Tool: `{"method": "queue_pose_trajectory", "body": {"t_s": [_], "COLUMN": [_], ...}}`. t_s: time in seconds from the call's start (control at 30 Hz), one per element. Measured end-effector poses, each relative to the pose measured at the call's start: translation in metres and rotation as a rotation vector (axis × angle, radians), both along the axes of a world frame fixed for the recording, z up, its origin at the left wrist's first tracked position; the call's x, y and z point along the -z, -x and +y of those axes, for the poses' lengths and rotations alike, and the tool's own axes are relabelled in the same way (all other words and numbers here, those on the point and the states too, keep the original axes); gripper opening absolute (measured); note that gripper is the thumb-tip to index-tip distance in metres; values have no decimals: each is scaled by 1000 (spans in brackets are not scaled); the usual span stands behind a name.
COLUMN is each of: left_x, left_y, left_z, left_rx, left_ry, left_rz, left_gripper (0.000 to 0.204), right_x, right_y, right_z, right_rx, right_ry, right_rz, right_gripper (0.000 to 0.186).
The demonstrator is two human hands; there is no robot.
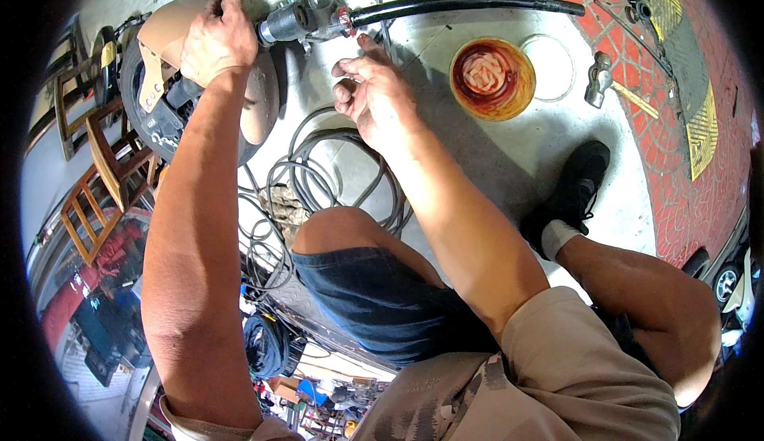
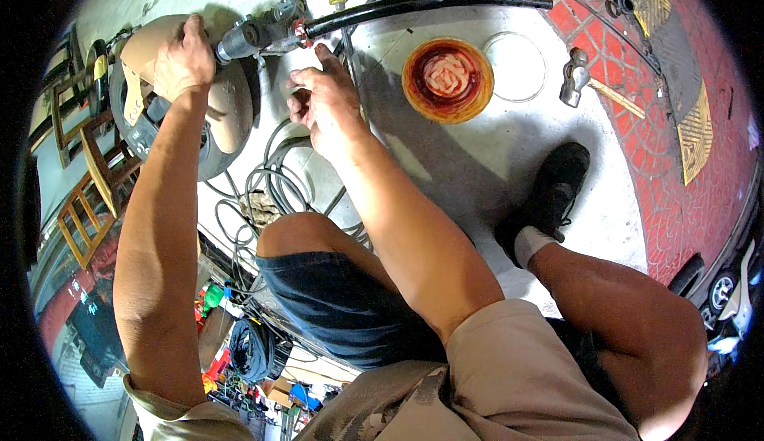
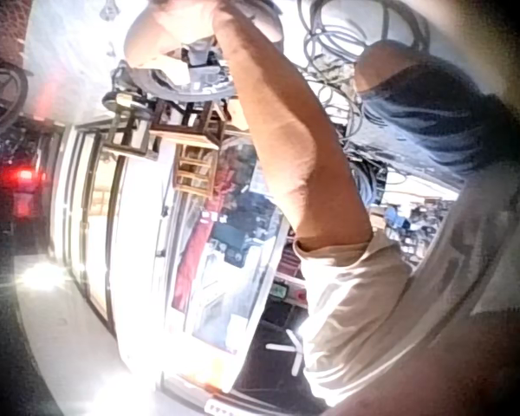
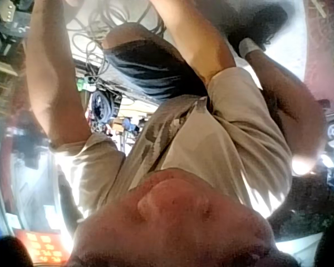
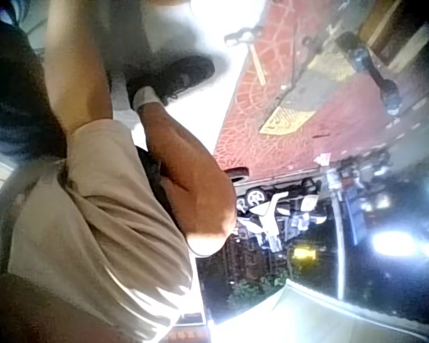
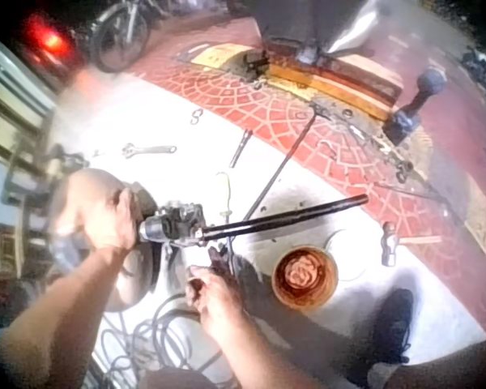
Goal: The person applies grease to scooter steering components by hand and reassembles internal steering column parts into the frame.
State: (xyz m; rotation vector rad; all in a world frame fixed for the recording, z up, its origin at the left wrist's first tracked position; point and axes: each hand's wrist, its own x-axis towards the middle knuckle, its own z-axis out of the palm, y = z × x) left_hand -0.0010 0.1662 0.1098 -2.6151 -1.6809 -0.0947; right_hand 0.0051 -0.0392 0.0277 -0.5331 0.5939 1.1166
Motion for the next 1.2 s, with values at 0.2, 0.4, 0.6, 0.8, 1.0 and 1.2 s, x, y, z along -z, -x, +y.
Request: {"method": "queue_pose_trajectory", "body": {"t_s": [0.2, 0.4, 0.6, 0.8, 1.0, 1.2], "left_x": [4, 3, 5, 4, 3, 2], "left_y": [5, 1, 5, 5, 3, 4], "left_z": [4, 1, 3, 2, 0, 0], "left_rx": [20, 26, 52, 48, 22, 24], "left_ry": [-25, -39, -66, -40, -48, -26], "left_rz": [-36, -5, -40, -45, -58, -49], "left_gripper": [58, 58, 59, 58, 58, 59], "right_x": [-10, -11, -9, -16, -27, -29], "right_y": [-2, -5, -11, -13, -30, -47], "right_z": [-1, 0, 2, -3, -2, -4], "right_rx": [-6, 8, -13, -22, 51, 49], "right_ry": [-36, -110, -116, -136, -165, -185], "right_rz": [-22, 28, 45, 32, 129, 195], "right_gripper": [30, 21, 11, 7, 13, 13]}}
